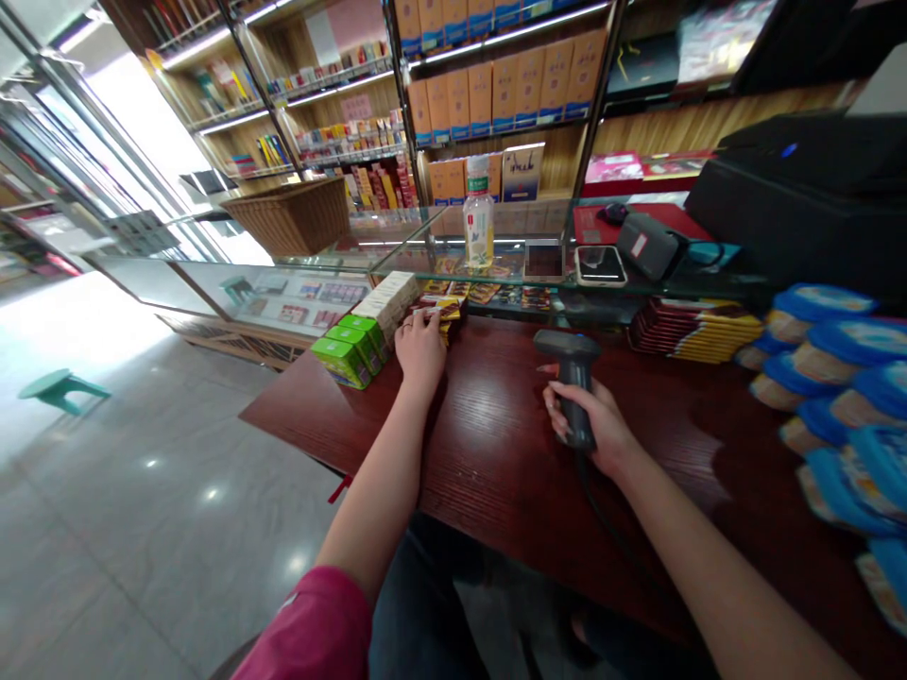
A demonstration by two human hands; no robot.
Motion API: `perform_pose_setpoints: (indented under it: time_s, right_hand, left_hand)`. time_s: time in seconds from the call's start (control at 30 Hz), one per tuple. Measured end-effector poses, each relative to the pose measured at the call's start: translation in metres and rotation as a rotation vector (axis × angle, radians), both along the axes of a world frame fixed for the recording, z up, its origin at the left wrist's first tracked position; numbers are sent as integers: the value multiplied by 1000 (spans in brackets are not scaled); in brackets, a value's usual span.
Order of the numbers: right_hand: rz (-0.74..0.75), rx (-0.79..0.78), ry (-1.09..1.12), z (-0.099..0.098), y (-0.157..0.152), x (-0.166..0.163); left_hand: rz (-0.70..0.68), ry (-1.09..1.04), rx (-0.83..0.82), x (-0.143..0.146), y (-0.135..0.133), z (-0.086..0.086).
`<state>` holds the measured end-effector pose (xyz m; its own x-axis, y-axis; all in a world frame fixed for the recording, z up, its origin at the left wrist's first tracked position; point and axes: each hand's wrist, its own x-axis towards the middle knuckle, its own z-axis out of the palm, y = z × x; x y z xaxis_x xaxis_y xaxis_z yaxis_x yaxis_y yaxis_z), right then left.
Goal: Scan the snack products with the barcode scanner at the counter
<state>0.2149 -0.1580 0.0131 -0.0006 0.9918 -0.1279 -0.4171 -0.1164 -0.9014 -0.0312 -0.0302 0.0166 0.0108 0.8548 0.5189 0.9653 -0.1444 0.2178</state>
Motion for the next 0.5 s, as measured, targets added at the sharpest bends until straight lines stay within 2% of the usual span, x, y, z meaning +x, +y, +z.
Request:
perform_pose_setpoints:
  time_s: [0.13, 0.3, 0.5]
  right_hand:
    - [7, -7, 2, -1, 1, 1]
    - [10, -10, 15, -3, 0, 2]
    - [6, -9, 32, -3, 2, 1]
  left_hand:
    - [-69, -5, -53, 9, 4, -5]
    - [-204, -49, -69, -3, 25, -9]
    - [-115, -66, -47, -10, 42, -11]
